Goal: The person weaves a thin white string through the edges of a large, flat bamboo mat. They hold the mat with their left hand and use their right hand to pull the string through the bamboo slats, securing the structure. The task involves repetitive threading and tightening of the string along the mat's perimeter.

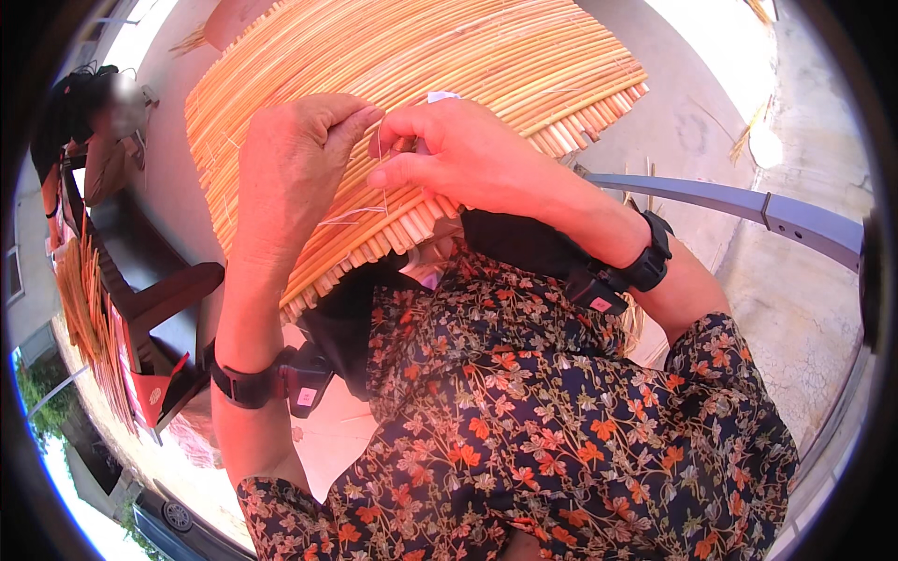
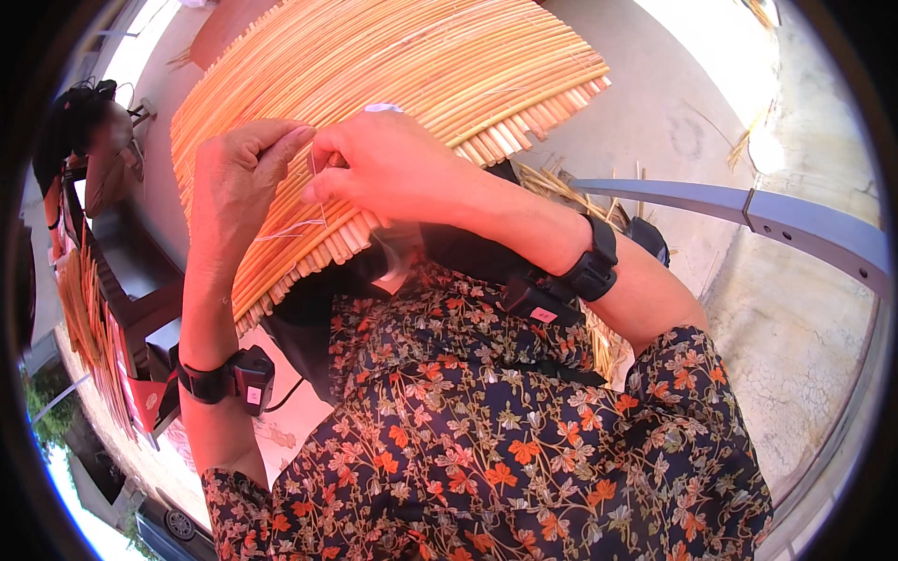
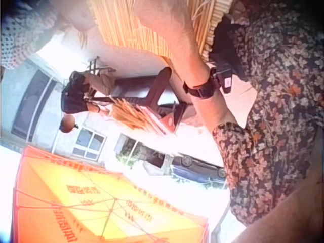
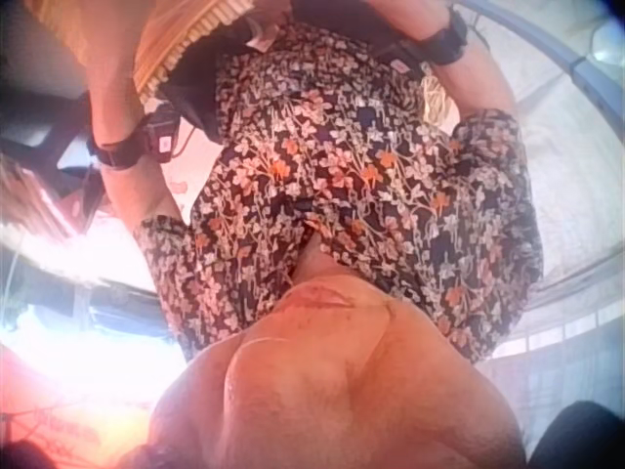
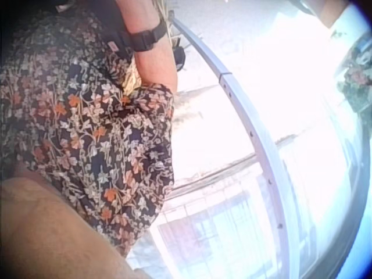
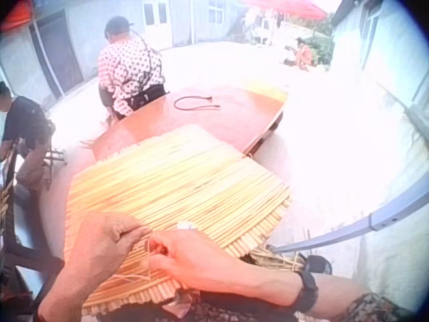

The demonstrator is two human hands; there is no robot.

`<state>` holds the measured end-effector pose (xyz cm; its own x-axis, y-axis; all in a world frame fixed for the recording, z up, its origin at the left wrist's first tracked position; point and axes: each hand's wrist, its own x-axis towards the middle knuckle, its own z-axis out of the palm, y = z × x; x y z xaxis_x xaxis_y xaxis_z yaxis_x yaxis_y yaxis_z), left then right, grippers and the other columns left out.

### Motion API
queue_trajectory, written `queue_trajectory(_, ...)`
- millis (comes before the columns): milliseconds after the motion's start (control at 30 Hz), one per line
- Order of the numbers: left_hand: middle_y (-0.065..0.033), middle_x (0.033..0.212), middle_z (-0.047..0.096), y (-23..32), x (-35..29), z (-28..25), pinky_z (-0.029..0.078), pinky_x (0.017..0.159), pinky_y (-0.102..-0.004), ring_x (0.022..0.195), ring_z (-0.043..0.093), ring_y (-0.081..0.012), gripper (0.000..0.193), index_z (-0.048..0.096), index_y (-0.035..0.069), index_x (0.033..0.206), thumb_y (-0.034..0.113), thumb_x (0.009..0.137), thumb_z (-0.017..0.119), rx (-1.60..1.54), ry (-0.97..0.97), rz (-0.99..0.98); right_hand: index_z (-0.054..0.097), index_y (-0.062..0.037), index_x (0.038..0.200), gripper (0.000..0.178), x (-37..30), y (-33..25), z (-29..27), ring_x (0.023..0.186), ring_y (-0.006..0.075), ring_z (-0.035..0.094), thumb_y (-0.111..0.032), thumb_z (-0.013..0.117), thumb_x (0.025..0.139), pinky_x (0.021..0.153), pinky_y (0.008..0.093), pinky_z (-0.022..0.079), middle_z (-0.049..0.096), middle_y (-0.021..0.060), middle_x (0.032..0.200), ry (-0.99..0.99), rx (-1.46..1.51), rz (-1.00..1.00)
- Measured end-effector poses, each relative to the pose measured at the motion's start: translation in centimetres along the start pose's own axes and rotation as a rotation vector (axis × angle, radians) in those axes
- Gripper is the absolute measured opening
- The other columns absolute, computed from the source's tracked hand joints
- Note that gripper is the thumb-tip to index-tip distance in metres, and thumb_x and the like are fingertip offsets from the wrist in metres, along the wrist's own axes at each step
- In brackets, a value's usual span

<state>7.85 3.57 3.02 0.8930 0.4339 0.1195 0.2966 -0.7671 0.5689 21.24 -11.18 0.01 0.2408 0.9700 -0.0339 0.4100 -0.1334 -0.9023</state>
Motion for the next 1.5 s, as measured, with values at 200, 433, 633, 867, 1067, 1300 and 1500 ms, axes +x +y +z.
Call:
queue_trajectory(200,-0.0155,0.089,0.074,0.6,-0.2,-0.3,0.054,0.067,-0.0354,0.074,0.070,-0.0292,0.014,0.078,0.003,0.100,0.014,0.092,0.074,-0.065,-0.024,-0.016,0.074,-0.0031,0.094,0.025,-0.3,0.5,0.1,0.074,0.0295,0.069,-0.027,0.073,0.088,0.070,0.0400,0.054,0.070,0.0147,0.076,0.063,0.047,0.006)
queue_trajectory(433,-0.0049,0.096,0.066,2.3,-4.3,-1.5,0.051,0.065,-0.0275,0.068,0.064,-0.0152,0.021,0.075,0.004,0.106,0.000,0.086,0.080,-0.161,0.270,-0.174,0.069,0.0001,0.097,0.011,-1.7,2.2,-0.4,0.078,0.0097,0.063,-0.007,0.073,0.090,0.072,0.0281,0.051,0.066,0.0027,0.085,-0.010,0.521,-0.173)
queue_trajectory(633,-0.0039,0.090,0.066,2.8,-7.2,2.3,0.047,0.059,-0.0227,0.069,0.063,-0.0093,0.010,0.073,0.000,0.100,0.000,0.091,0.076,-0.150,0.124,-0.001,0.070,-0.0001,0.100,0.006,-1.5,2.5,-0.3,0.089,0.0078,0.061,-0.006,0.069,0.098,0.084,0.0227,0.053,0.064,0.0009,0.093,0.029,0.779,-0.260)
queue_trajectory(867,-0.0087,0.090,0.063,3.3,-6.8,-4.0,0.049,0.062,-0.0272,0.075,0.059,-0.0146,0.013,0.063,0.001,0.108,0.014,0.106,0.062,-1.212,0.302,-0.105,0.062,0.0018,0.129,0.032,-0.4,3.8,-0.6,0.096,0.0069,0.064,-0.008,0.068,0.100,0.088,0.0222,0.054,0.068,0.0018,0.103,0.000,0.649,-0.130)
queue_trajectory(1067,-0.0064,0.091,0.048,-2.1,-7.8,-19.1,0.050,0.073,-0.0276,0.079,0.052,-0.0150,0.011,0.052,0.001,0.093,-0.007,0.096,0.060,-1.795,0.427,0.094,0.062,0.0009,0.130,0.032,-0.4,3.4,-1.1,0.094,0.0048,0.063,-0.008,0.067,0.100,0.085,0.0212,0.053,0.069,0.0007,0.105,-0.057,0.460,-0.107)
queue_trajectory(1300,-0.0105,0.112,0.062,-9.4,-15.4,-15.3,0.051,0.078,-0.0283,0.079,0.059,-0.0150,0.042,0.060,0.002,0.136,0.006,0.096,0.070,0.580,0.139,-0.668,0.064,0.0013,0.122,0.028,-0.4,3.0,-0.9,0.092,0.0092,0.064,-0.005,0.066,0.095,0.085,0.0252,0.053,0.069,0.0023,0.099,-0.022,0.529,-0.085)
queue_trajectory(1500,-0.0067,0.101,0.058,-1.2,-11.9,-6.1,0.048,0.067,-0.0292,0.072,0.055,-0.0169,0.021,0.073,0.001,0.103,-0.008,0.085,0.075,0.203,0.187,-0.103,0.062,0.0004,0.130,0.032,-0.4,3.3,-0.7,0.092,0.0053,0.062,-0.006,0.066,0.099,0.085,0.0212,0.054,0.068,0.0006,0.104,-0.051,0.445,-0.092)
